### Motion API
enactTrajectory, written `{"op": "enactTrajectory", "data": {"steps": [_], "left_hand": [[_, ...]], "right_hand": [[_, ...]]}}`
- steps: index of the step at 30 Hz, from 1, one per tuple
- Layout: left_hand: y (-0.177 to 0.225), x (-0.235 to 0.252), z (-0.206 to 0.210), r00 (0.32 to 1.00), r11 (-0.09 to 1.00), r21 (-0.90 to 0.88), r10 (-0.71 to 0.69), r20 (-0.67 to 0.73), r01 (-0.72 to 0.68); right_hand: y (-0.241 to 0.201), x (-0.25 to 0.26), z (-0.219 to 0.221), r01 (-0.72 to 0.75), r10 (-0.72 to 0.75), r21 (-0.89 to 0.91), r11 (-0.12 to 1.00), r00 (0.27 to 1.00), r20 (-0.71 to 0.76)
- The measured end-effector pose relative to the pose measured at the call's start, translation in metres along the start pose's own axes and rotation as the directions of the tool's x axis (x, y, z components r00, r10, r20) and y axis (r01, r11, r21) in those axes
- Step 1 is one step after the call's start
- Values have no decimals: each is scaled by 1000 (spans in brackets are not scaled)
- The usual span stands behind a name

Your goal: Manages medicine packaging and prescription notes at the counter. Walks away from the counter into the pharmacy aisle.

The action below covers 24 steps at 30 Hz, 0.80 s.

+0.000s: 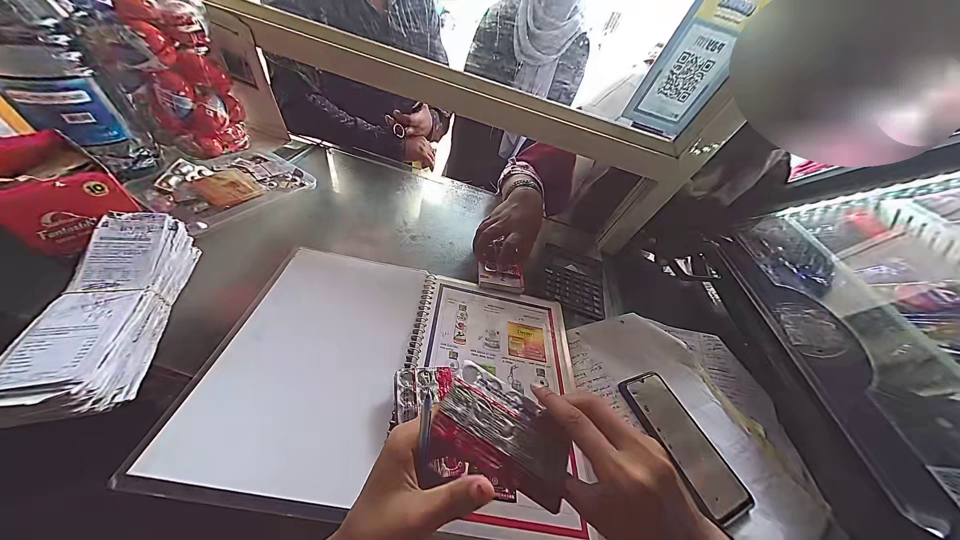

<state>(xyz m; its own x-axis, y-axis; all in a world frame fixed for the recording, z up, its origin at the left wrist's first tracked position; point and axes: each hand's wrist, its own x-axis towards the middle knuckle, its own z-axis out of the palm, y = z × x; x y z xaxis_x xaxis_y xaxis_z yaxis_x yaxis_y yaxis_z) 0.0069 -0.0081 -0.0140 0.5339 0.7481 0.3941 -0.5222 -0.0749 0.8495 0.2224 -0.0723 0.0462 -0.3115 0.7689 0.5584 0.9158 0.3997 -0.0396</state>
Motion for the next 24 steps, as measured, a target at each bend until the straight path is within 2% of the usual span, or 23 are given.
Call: {"op": "enactTrajectory", "data": {"steps": [3, 5, 6, 8, 10, 11, 12, 14, 17, 18, 20, 24], "left_hand": [[-2, -5, 6, 977, 984, 169, -16, -214, 54], [1, -4, 6, 936, 988, 109, -62, -347, 106], [5, -4, 4, 928, 987, 99, -82, -364, 126], [13, -4, 1, 932, 986, 77, -110, -346, 145], [17, -5, -2, 945, 988, 36, -132, -300, 150], [17, -6, -4, 951, 988, 14, -141, -274, 151], [16, -6, -7, 957, 988, 4, -146, -250, 152], [13, -6, -12, 969, 990, -9, -139, -205, 140], [13, -7, -15, 975, 990, -8, -137, -176, 138], [15, -7, -14, 971, 988, -9, -151, -187, 152], [17, -8, -15, 962, 982, -33, -189, -197, 187], [17, -12, -25, 982, 984, -18, -179, -53, 178]], "right_hand": [[-11, 5, 7, 131, -133, 30, 991, 989, 59], [-7, 14, 6, 187, -194, 74, 980, 974, 116], [1, 19, 2, 142, -156, 111, 984, 980, 126], [33, 35, -8, -33, 11, 139, 990, 988, 153], [83, 52, -8, -240, 232, 54, 969, 964, 131], [111, 59, -5, -361, 358, -3, 933, 924, 132], [139, 65, -1, -496, 497, -49, 867, 855, 151], [195, 70, 15, -740, 735, -67, 669, 646, 204], [258, 65, 46, -929, 887, 106, 355, 370, 277], [266, 65, 54, -944, 897, 187, 272, 319, 305], [269, 69, 62, -930, 904, 326, 168, 277, 326], [271, 72, 67, -909, 934, 406, 92, 220, 282]]}}
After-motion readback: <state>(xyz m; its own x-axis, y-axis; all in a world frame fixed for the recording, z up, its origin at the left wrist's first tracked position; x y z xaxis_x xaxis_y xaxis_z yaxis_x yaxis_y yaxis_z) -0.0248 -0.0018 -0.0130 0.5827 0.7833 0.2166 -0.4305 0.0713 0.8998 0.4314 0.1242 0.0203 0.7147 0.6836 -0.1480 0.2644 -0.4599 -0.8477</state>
